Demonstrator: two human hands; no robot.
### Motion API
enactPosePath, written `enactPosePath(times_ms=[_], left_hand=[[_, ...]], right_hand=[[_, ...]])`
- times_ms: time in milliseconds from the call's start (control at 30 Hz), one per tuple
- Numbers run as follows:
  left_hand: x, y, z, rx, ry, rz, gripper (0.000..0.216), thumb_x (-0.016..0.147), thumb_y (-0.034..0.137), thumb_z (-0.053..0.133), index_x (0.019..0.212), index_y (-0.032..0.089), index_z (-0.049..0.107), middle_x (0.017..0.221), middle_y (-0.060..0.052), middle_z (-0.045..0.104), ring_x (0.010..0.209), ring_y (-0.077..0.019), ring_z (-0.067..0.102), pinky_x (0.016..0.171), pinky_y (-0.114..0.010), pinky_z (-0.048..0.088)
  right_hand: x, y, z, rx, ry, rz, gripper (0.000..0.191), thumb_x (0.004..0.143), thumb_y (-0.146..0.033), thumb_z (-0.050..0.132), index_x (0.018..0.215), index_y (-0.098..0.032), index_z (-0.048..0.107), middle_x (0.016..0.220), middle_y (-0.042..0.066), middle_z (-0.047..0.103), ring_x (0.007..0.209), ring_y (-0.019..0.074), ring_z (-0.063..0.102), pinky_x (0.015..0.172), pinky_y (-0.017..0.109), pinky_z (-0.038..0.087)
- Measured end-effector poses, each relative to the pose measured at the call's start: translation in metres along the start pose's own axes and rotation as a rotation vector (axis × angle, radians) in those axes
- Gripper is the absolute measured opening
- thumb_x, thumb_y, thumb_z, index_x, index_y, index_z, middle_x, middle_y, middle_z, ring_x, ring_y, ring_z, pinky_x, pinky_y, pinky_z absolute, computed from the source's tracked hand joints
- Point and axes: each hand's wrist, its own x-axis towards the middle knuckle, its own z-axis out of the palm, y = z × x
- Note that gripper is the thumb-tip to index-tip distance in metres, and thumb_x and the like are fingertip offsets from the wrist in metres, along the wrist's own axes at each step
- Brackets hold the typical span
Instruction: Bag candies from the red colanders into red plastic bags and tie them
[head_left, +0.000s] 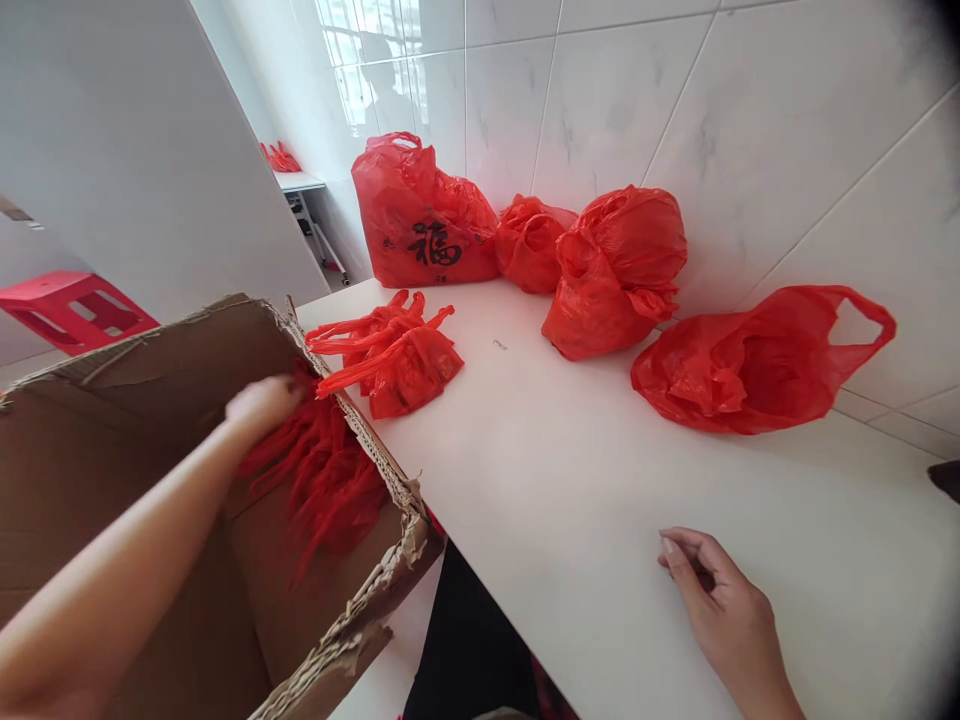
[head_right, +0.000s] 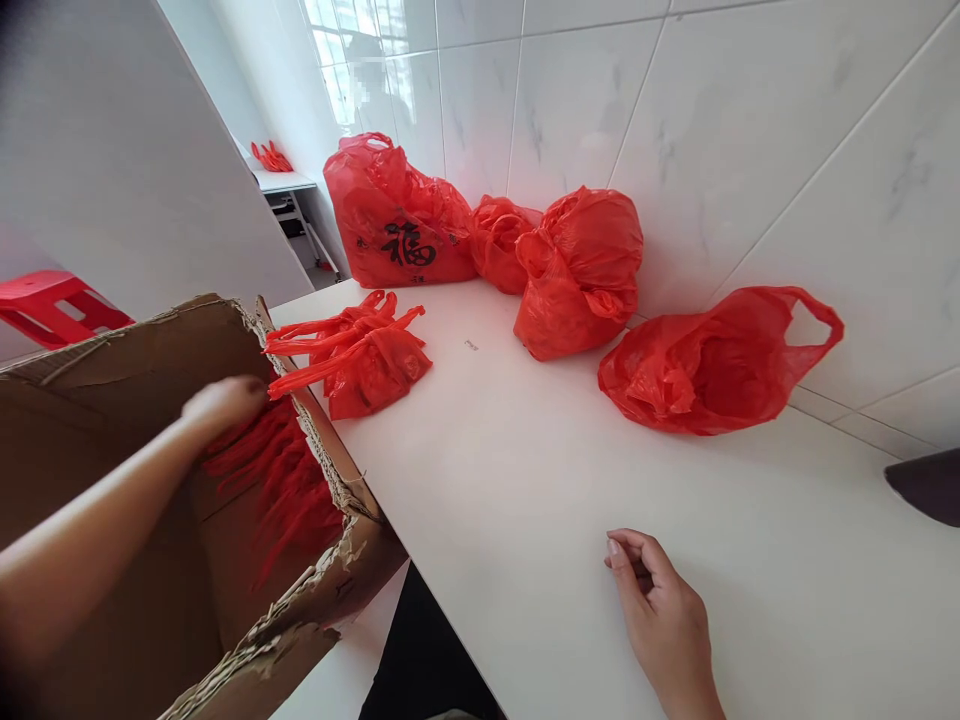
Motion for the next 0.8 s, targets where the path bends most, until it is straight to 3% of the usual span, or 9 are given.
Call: enactPosePath(times_ms=[67, 133, 200, 300, 400, 467, 600, 700, 800], left_hand=[[0.011, 0.015, -0.023, 0.055, 0.19, -0.034, 0.043, 0.092, 0.04, 0.054, 0.128, 0.017, 0.053, 0.131, -0.012, 0.054, 0.115, -0.0271, 0.055, 0.095, -0.051, 0.046], [0.018, 0.036, -0.03, 0.077, 0.279, 0.029, 0.048, 0.095, 0.048, 0.041, 0.13, 0.017, 0.051, 0.13, -0.012, 0.056, 0.117, -0.0273, 0.052, 0.098, -0.051, 0.041], [0.021, 0.06, -0.017, 0.082, 0.236, 0.155, 0.053, 0.093, 0.057, 0.037, 0.124, 0.018, 0.057, 0.119, -0.008, 0.064, 0.111, -0.0258, 0.056, 0.096, -0.046, 0.04], [0.02, 0.092, 0.023, 0.072, 0.116, 0.301, 0.055, 0.072, 0.066, 0.062, 0.102, 0.021, 0.069, 0.105, -0.006, 0.071, 0.108, -0.0305, 0.058, 0.094, -0.043, 0.039], [0.02, 0.11, 0.054, 0.009, 0.066, 0.354, 0.045, 0.062, 0.06, 0.072, 0.079, 0.018, 0.069, 0.099, -0.011, 0.071, 0.115, -0.0393, 0.053, 0.096, -0.046, 0.037], [0.019, 0.112, 0.056, -0.073, 0.032, 0.372, 0.038, 0.066, 0.055, 0.07, 0.074, 0.017, 0.067, 0.097, -0.011, 0.07, 0.113, -0.0377, 0.054, 0.096, -0.044, 0.039], [0.004, 0.098, 0.019, -0.329, -0.069, 0.371, 0.049, 0.08, 0.057, 0.055, 0.106, 0.016, 0.065, 0.103, -0.007, 0.07, 0.098, -0.0254, 0.063, 0.087, -0.037, 0.049], [-0.018, 0.072, -0.022, -0.518, -0.1, 0.326, 0.063, 0.088, 0.059, 0.036, 0.134, 0.018, 0.048, 0.117, -0.007, 0.068, 0.105, -0.0244, 0.064, 0.088, -0.037, 0.053], [-0.041, 0.035, -0.052, -0.703, -0.113, 0.079, 0.065, 0.085, 0.063, 0.041, 0.134, 0.021, 0.052, 0.121, -0.005, 0.069, 0.121, -0.0301, 0.057, 0.092, -0.042, 0.053]], right_hand=[[0.0, -0.001, 0.0, 0.0, -0.007, 0.003, 0.038, 0.085, -0.059, 0.047, 0.098, -0.028, 0.063, 0.088, 0.0, 0.073, 0.084, 0.0186, 0.07, 0.062, 0.023, 0.053], [0.0, -0.002, 0.0, 0.005, -0.01, -0.001, 0.038, 0.085, -0.059, 0.047, 0.098, -0.028, 0.063, 0.087, 0.0, 0.072, 0.082, 0.0182, 0.07, 0.06, 0.022, 0.053], [0.0, -0.003, -0.001, 0.011, -0.002, -0.014, 0.037, 0.085, -0.058, 0.047, 0.098, -0.027, 0.063, 0.087, 0.001, 0.073, 0.08, 0.0181, 0.07, 0.059, 0.022, 0.053], [-0.001, -0.003, -0.002, 0.027, 0.011, -0.044, 0.036, 0.086, -0.056, 0.048, 0.097, -0.026, 0.064, 0.086, 0.002, 0.073, 0.081, 0.0184, 0.07, 0.061, 0.022, 0.053], [-0.001, -0.003, -0.003, 0.042, 0.01, -0.058, 0.035, 0.085, -0.055, 0.049, 0.095, -0.025, 0.065, 0.085, 0.002, 0.073, 0.081, 0.0189, 0.071, 0.06, 0.022, 0.053], [-0.001, -0.002, -0.004, 0.058, 0.007, -0.071, 0.035, 0.083, -0.055, 0.05, 0.094, -0.025, 0.065, 0.084, 0.002, 0.073, 0.079, 0.0191, 0.071, 0.058, 0.022, 0.054], [-0.002, -0.001, -0.004, 0.101, 0.013, -0.094, 0.033, 0.084, -0.052, 0.052, 0.094, -0.024, 0.066, 0.084, 0.003, 0.073, 0.078, 0.0189, 0.071, 0.058, 0.022, 0.054], [-0.001, 0.001, -0.004, 0.105, 0.003, -0.072, 0.034, 0.083, -0.053, 0.053, 0.094, -0.025, 0.067, 0.085, 0.003, 0.074, 0.08, 0.0195, 0.072, 0.057, 0.022, 0.054], [0.002, 0.006, -0.003, 0.099, -0.027, -0.045, 0.037, 0.081, -0.057, 0.052, 0.094, -0.026, 0.067, 0.086, 0.002, 0.074, 0.08, 0.0198, 0.072, 0.056, 0.022, 0.054]])
